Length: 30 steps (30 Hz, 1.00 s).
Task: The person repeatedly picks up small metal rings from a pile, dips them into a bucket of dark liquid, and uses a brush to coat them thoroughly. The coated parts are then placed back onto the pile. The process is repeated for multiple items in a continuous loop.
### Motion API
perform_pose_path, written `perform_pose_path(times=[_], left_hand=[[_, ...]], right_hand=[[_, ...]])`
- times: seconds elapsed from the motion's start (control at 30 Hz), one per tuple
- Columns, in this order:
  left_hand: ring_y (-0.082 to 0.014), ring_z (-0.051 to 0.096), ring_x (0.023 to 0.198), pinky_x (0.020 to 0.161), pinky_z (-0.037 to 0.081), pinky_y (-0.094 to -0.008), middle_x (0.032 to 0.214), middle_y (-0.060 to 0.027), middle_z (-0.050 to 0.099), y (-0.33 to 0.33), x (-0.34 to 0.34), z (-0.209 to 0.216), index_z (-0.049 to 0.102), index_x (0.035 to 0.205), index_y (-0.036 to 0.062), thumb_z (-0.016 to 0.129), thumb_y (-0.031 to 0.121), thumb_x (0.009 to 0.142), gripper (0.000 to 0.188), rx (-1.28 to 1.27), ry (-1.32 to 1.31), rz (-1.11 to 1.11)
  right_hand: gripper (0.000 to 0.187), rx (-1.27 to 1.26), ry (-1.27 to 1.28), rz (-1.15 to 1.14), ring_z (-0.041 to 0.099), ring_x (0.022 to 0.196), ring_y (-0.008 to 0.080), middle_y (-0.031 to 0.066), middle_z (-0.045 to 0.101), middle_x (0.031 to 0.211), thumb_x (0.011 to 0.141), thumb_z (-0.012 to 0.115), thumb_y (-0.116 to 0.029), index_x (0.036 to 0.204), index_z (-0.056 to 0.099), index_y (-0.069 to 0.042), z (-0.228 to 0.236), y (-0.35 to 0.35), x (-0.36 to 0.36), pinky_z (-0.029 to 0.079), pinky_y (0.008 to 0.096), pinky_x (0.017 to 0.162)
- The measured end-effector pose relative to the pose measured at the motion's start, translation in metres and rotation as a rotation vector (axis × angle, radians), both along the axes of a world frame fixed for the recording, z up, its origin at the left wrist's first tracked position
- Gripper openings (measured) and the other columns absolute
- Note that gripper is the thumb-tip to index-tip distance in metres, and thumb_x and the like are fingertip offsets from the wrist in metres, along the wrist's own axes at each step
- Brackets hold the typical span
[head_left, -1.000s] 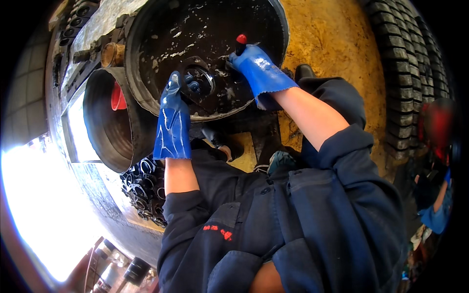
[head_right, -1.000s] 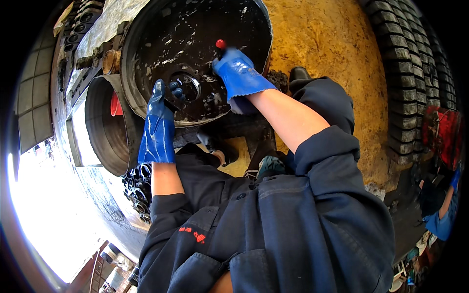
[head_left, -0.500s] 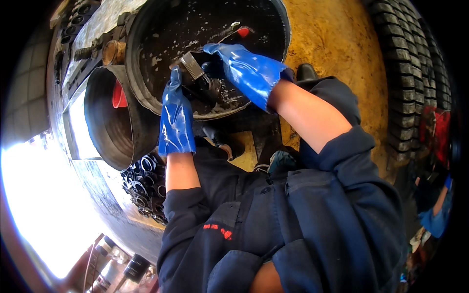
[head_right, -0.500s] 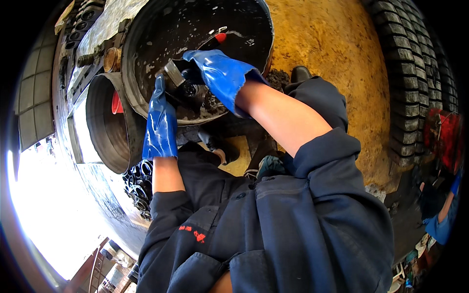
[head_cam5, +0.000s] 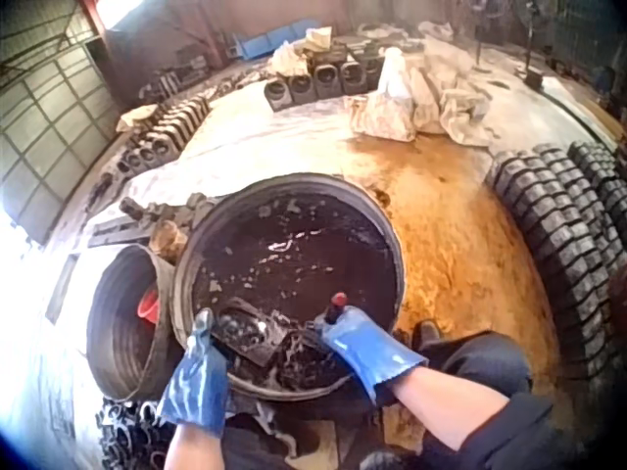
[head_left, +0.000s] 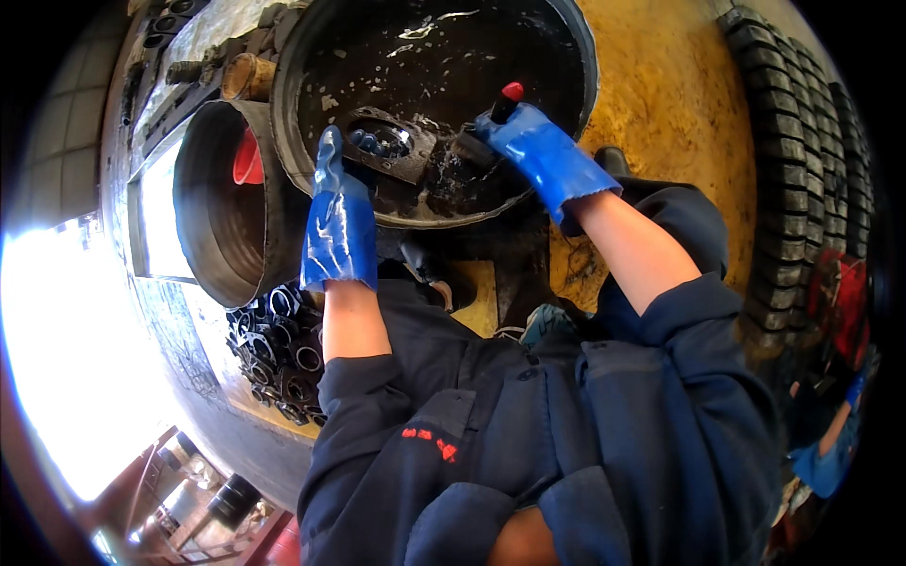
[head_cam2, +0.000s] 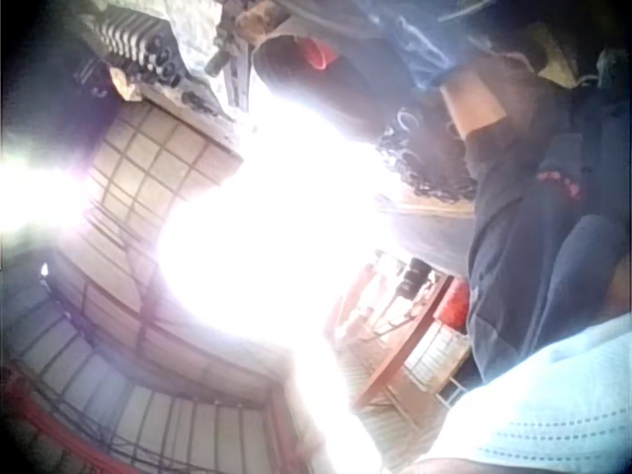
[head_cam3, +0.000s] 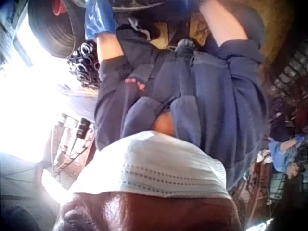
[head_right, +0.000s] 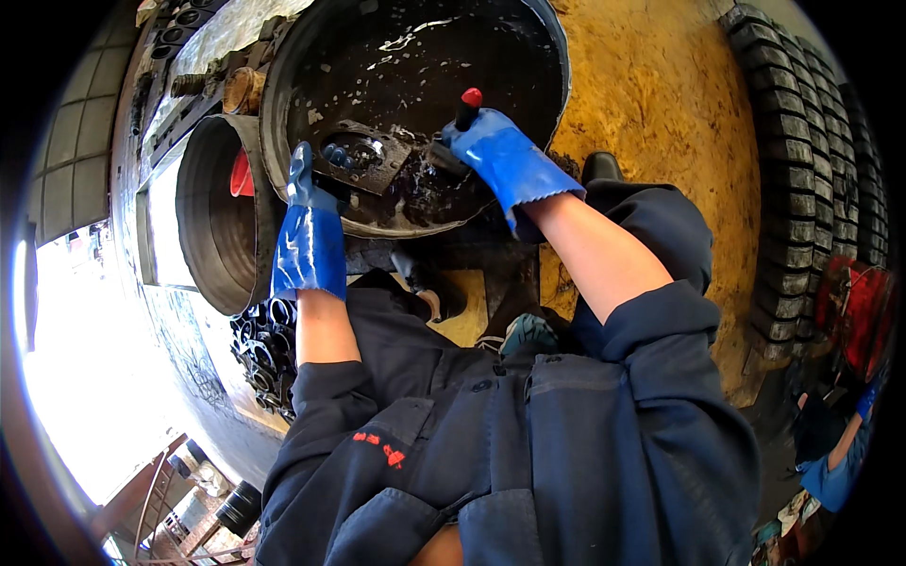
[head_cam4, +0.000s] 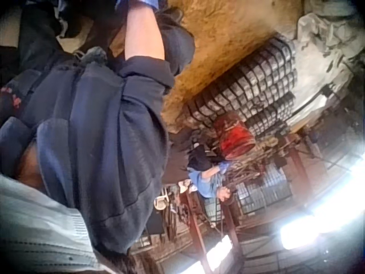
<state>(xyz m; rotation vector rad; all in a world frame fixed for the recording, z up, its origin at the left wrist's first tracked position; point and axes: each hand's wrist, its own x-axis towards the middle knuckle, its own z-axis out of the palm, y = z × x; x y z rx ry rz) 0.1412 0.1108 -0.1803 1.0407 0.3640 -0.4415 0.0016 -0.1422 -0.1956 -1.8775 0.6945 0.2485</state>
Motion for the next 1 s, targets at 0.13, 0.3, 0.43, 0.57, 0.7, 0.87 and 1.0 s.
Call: perform_pose_path(times=[0.13,0.3,0.43,0.57,0.7,0.87,1.0], left_hand=[[-0.0273,0.067,0.089,0.077,0.059,-0.045,0.104,-0.0126,0.068,0.0,-0.011,0.006,0.062,0.126,0.0068,0.07,0.03,0.093,0.041,0.095,0.049,0.012],[-0.0265,0.067,0.087,0.075,0.059,-0.0443,0.103,-0.0119,0.068,-0.005,-0.024,0.004,0.064,0.124,0.0074,0.071,0.031,0.093,0.039,0.117,0.048,-0.138],[-0.0259,0.067,0.086,0.075,0.059,-0.0437,0.101,-0.0113,0.069,0.003,-0.028,0.01,0.065,0.122,0.0079,0.071,0.032,0.093,0.038,0.148,0.015,-0.236],[-0.0253,0.067,0.084,0.074,0.059,-0.0432,0.1,-0.0108,0.069,-0.008,-0.029,0.011,0.066,0.12,0.0084,0.071,0.032,0.092,0.037,0.113,-0.004,-0.371],[-0.0247,0.067,0.083,0.073,0.059,-0.0426,0.099,-0.0102,0.069,0.007,-0.029,0.016,0.067,0.118,0.0089,0.071,0.033,0.092,0.036,0.054,-0.029,-0.514],[-0.0182,0.066,0.072,0.065,0.057,-0.0348,0.086,-0.0052,0.07,-0.024,-0.055,0.055,0.07,0.106,0.0066,0.074,0.033,0.092,0.03,0.271,-0.093,-0.379],[-0.0181,0.066,0.078,0.072,0.055,-0.0337,0.091,-0.0071,0.07,-0.026,-0.049,0.05,0.069,0.107,0.001,0.072,0.025,0.093,0.028,0.218,-0.076,-0.476]], right_hand=[[0.034,-0.075,-0.035,-0.063,0.07,0.094,0.0341,0.0182,0.074,0.097,0.093,0.064,-0.037,0.098,0.072,-0.004,0.01,0.004,0.017,0.054,0.0417,0.089],[0.03,0.354,-0.381,-0.139,0.069,0.089,0.0205,0.0117,0.075,0.092,0.098,0.066,-0.036,0.101,0.075,-0.008,0.027,0.01,0.041,0.052,0.033,0.08],[0.035,0.49,-0.37,-0.001,0.07,0.09,0.0224,0.0125,0.076,0.098,0.098,0.066,-0.04,0.111,0.076,-0.009,0.042,0.013,0.047,0.053,0.0347,0.083],[0.039,0.16,-0.133,-0.16,0.072,0.094,0.0268,0.0143,0.076,0.097,0.097,0.065,-0.043,0.106,0.074,-0.006,0.04,-0.003,0.035,0.054,0.0374,0.085],[0.042,-0.131,-0.026,0.051,0.072,0.097,0.0301,0.0155,0.075,0.098,0.095,0.063,-0.046,0.105,0.073,-0.006,0.064,0.009,0.032,0.055,0.039,0.085],[0.025,-0.255,-0.754,0.274,0.072,0.096,0.0312,0.0076,0.076,0.109,0.088,0.074,-0.024,0.112,0.075,-0.015,0.054,0.029,0.013,0.059,0.0376,0.085],[0.026,-0.329,-0.643,0.152,0.071,0.1,0.0332,0.0101,0.075,0.11,0.091,0.073,-0.031,0.109,0.076,-0.013,0.039,0.03,0.012,0.057,0.0397,0.089]])
